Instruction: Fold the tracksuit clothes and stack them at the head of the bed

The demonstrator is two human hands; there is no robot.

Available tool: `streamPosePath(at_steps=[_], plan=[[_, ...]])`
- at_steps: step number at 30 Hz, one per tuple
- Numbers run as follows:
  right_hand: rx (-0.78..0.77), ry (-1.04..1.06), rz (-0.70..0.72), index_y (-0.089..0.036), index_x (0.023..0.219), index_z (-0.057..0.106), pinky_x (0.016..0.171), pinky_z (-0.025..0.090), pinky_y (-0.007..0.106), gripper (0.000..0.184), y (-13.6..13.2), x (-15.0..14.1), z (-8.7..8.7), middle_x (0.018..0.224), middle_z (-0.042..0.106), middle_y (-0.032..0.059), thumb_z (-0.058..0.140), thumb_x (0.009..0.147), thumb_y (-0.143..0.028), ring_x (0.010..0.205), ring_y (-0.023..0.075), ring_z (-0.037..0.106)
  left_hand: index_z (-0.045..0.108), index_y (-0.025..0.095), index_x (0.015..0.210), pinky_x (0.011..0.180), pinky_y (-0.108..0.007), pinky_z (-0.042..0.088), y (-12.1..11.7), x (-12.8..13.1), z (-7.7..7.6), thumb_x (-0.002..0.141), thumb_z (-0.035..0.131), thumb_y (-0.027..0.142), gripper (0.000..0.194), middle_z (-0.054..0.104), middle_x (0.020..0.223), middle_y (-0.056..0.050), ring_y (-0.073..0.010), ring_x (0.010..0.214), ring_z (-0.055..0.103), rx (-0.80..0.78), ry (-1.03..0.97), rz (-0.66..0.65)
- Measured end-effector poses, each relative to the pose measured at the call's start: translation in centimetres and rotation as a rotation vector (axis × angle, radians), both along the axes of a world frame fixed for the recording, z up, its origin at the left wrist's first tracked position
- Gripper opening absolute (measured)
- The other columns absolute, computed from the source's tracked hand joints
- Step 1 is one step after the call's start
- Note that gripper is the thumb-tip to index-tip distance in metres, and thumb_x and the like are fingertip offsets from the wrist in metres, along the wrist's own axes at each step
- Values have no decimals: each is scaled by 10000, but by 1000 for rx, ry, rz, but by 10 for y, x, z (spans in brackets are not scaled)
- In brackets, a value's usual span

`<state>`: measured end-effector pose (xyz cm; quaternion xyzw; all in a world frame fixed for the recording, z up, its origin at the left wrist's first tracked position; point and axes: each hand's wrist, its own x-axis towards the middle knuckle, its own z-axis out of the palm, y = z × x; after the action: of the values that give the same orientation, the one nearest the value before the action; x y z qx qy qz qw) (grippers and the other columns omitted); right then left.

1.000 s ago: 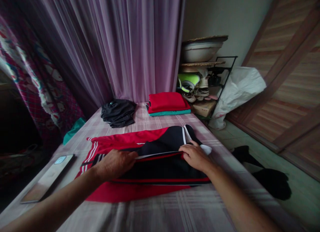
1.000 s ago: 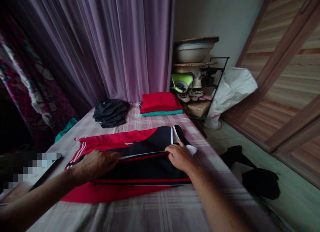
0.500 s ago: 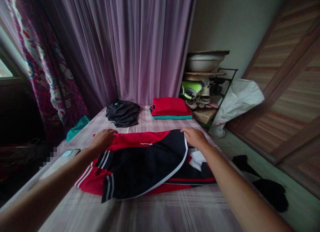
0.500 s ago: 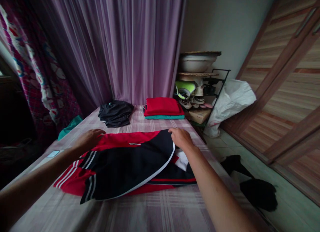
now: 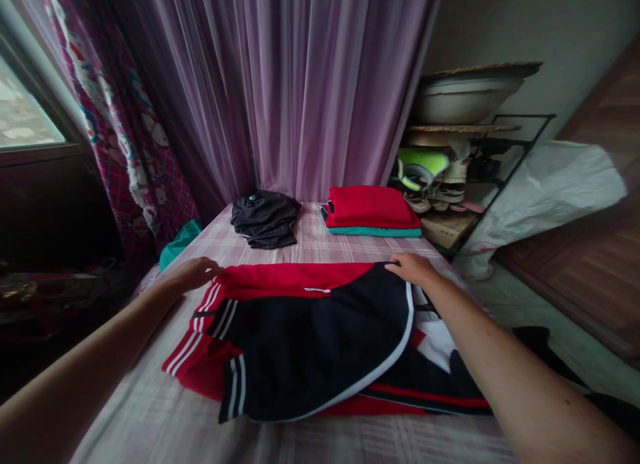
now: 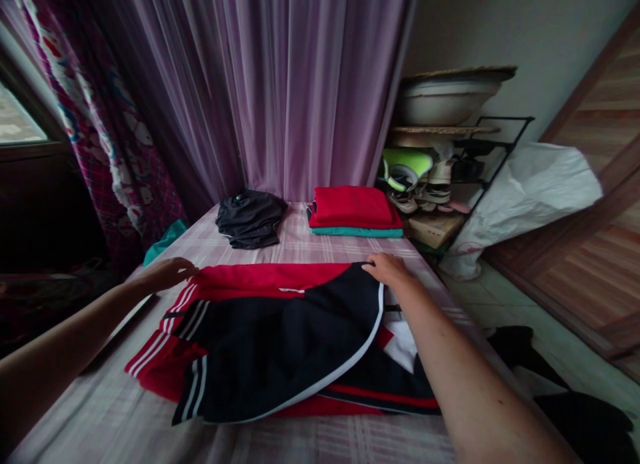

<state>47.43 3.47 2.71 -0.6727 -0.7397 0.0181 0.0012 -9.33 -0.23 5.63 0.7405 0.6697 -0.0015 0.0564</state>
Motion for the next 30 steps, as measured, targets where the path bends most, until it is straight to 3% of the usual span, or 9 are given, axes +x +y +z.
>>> streamPosePath(at_steps=[3,6,11,14,17,20,24,27,30], plan=[[131,40,12,-227,1069,717,780,447,290,318,3,5,-2,1076,747,72,473,945,-390,1010,228,666,709,225,1100,937,-321,489,8,3,-2,815,469,489,456,733,1173,-79,-249,1072,665,-69,13,-37],[232,71,-112,-256,1097,709,709,435,283,361,1,8,-1,1006,757,57,421,965,-428,908,218,675,584,182,1308,880,-302,507,16,14,-5,761,526,437,606,733,1152,-92,-228,1011,682,-182,-5,-55],[213,-64,-140,-255,1064,720,714,439,313,361,-3,4,7,979,761,78,461,956,-481,880,239,682,694,184,1017,687,-313,521,25,20,1,681,597,421,423,748,830,-58,-247,773,688,-291,32,-51],[277,-147,-205,-200,1098,699,763,450,350,408,-3,-3,8,996,757,131,418,986,-474,903,260,693,694,174,982,645,-333,512,30,16,7,700,582,412,385,727,761,-76,-269,725,682,-206,38,-28],[249,-162,-242,-171,1088,691,794,455,373,419,-1,-12,5,986,754,158,423,989,-477,932,277,698,690,160,1067,730,-360,523,33,20,8,719,569,369,424,744,886,-118,-304,844,695,-84,89,-9],[197,-122,-276,-182,1083,686,824,461,383,398,2,-18,3,988,754,150,449,981,-486,964,278,693,653,196,1220,816,-397,525,32,36,3,740,557,343,511,736,1081,-136,-338,992,684,-104,178,38],[349,20,-233,-173,1149,658,875,471,399,382,4,-17,5,1159,711,157,397,998,-407,1075,281,650,495,233,1436,1024,-544,418,25,57,-6,783,535,289,657,542,1446,-166,-378,1299,518,52,311,114],[442,106,-92,-150,1253,617,966,448,395,401,-2,-11,-1,1280,663,155,348,997,-301,1168,258,603,479,275,1448,1142,-515,294,18,64,-16,865,457,247,585,452,1544,-94,-296,1420,392,139,270,-74],[297,104,3,-208,1241,645,1037,412,439,387,-16,-6,-17,1303,668,99,379,976,-304,1226,256,567,588,299,1342,1115,-507,328,14,62,-31,915,410,260,464,504,1510,-71,-293,1409,408,59,205,-242]])
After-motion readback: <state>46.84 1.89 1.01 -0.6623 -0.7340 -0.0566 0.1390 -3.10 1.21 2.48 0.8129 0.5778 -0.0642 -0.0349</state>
